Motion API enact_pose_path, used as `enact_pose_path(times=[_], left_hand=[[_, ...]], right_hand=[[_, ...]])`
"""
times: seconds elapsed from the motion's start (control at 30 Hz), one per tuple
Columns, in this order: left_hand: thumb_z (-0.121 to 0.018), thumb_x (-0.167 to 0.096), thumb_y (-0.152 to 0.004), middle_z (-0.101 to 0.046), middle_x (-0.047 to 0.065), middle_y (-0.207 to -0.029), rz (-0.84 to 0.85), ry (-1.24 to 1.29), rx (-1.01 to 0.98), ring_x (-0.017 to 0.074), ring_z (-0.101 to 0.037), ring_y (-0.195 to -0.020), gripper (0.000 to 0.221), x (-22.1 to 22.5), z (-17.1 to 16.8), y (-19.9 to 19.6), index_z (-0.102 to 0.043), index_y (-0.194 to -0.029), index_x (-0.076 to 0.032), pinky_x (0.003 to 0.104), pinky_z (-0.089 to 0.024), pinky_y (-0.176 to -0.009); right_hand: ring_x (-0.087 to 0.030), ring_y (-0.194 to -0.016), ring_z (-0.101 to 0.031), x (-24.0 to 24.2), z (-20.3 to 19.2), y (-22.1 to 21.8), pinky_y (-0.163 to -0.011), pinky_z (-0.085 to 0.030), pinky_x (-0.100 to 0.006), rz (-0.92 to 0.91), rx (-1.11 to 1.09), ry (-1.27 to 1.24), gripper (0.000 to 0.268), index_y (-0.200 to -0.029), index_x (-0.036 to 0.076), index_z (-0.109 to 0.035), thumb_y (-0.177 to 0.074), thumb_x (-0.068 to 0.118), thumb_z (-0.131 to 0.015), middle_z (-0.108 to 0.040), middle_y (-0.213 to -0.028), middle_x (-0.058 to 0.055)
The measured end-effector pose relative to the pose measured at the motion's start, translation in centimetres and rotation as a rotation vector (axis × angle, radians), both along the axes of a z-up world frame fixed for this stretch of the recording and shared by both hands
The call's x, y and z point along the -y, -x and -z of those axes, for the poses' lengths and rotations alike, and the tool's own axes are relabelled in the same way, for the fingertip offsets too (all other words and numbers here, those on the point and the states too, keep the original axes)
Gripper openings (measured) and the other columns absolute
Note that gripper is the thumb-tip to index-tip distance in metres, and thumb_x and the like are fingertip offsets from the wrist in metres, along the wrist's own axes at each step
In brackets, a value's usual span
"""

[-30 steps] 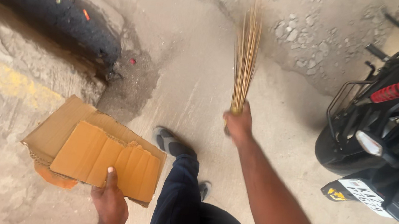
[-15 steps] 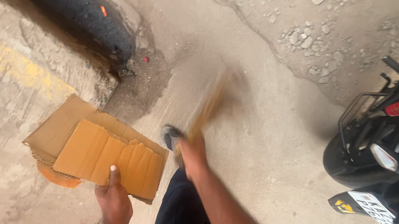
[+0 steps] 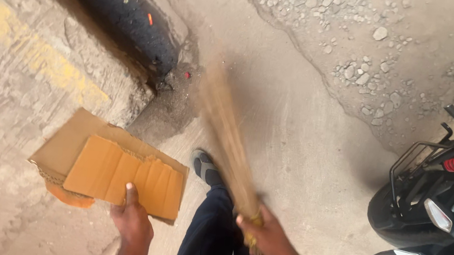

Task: The person sweeps a concrete floor with a traditional straw broom, using a piece of cardboard as a dustpan to collect debris. They gather small pieces of trash into the cardboard and transfer them into a larger cardboard box. The person continues sweeping different areas of the floor, including near a parked motorcycle.

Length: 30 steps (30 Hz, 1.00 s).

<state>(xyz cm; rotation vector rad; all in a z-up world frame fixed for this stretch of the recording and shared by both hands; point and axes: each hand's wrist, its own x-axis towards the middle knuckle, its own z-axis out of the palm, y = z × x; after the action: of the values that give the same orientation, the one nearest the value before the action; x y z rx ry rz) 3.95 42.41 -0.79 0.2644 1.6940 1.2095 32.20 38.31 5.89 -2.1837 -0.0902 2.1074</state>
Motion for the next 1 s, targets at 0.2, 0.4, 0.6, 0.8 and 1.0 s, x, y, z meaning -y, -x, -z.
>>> enact_pose_path(times=[0.2,0.4,0.6,0.8,1.0], left_hand=[[-0.051,-0.01,-0.105,-0.055,0.015,-0.144,-0.029,0.048,-0.057,0.0221,-0.056,-0.126,0.042,0.5,0.6,0.2,-0.046,-0.145,0.004,0.038,-0.048,-0.105],[-0.05,-0.01,-0.105,-0.056,0.013,-0.143,-0.145,0.071,-0.054,0.0209,-0.058,-0.125,0.042,2.4,-0.5,-0.5,-0.046,-0.144,0.001,0.036,-0.049,-0.103],[-0.051,-0.01,-0.106,-0.06,0.013,-0.137,-0.295,0.151,-0.083,0.0216,-0.061,-0.119,0.039,4.2,-1.1,-4.9,-0.05,-0.142,0.003,0.036,-0.052,-0.099],[-0.052,-0.01,-0.104,-0.061,0.012,-0.136,-0.354,0.163,-0.082,0.021,-0.062,-0.118,0.04,4.6,-1.1,-9.5,-0.049,-0.142,0.002,0.035,-0.053,-0.098],[-0.051,-0.011,-0.105,-0.062,0.012,-0.135,-0.409,0.142,-0.017,0.0215,-0.063,-0.117,0.039,5.0,-1.5,-13.0,-0.05,-0.142,0.001,0.037,-0.054,-0.097]], right_hand=[[-0.018,-0.064,-0.065,-0.6,5.9,-5.4,-0.047,-0.054,-0.03,-0.171,0.075,0.124,0.062,-0.143,0.013,-0.057,-0.087,0.033,-0.075,-0.071,-0.097,-0.012],[-0.019,-0.064,-0.063,-5.1,4.4,-13.8,-0.046,-0.053,-0.033,0.102,0.114,-0.212,0.061,-0.143,0.005,-0.059,-0.087,0.028,-0.073,-0.065,-0.095,-0.011],[-0.018,-0.066,-0.064,-7.4,1.3,-7.8,-0.049,-0.056,-0.032,-0.108,-0.029,-0.099,0.068,-0.149,0.016,-0.049,-0.086,0.027,-0.074,-0.071,-0.099,-0.011],[-0.018,-0.06,-0.064,-12.9,7.6,-7.2,-0.046,-0.053,-0.033,-0.088,-0.009,-0.133,0.048,-0.131,0.005,-0.061,-0.089,0.025,-0.073,-0.07,-0.091,-0.013],[-0.017,-0.057,-0.062,-11.7,5.3,-17.7,-0.045,-0.052,-0.033,0.064,0.098,-0.3,0.044,-0.128,0.01,-0.063,-0.088,0.026,-0.071,-0.063,-0.085,-0.007]])
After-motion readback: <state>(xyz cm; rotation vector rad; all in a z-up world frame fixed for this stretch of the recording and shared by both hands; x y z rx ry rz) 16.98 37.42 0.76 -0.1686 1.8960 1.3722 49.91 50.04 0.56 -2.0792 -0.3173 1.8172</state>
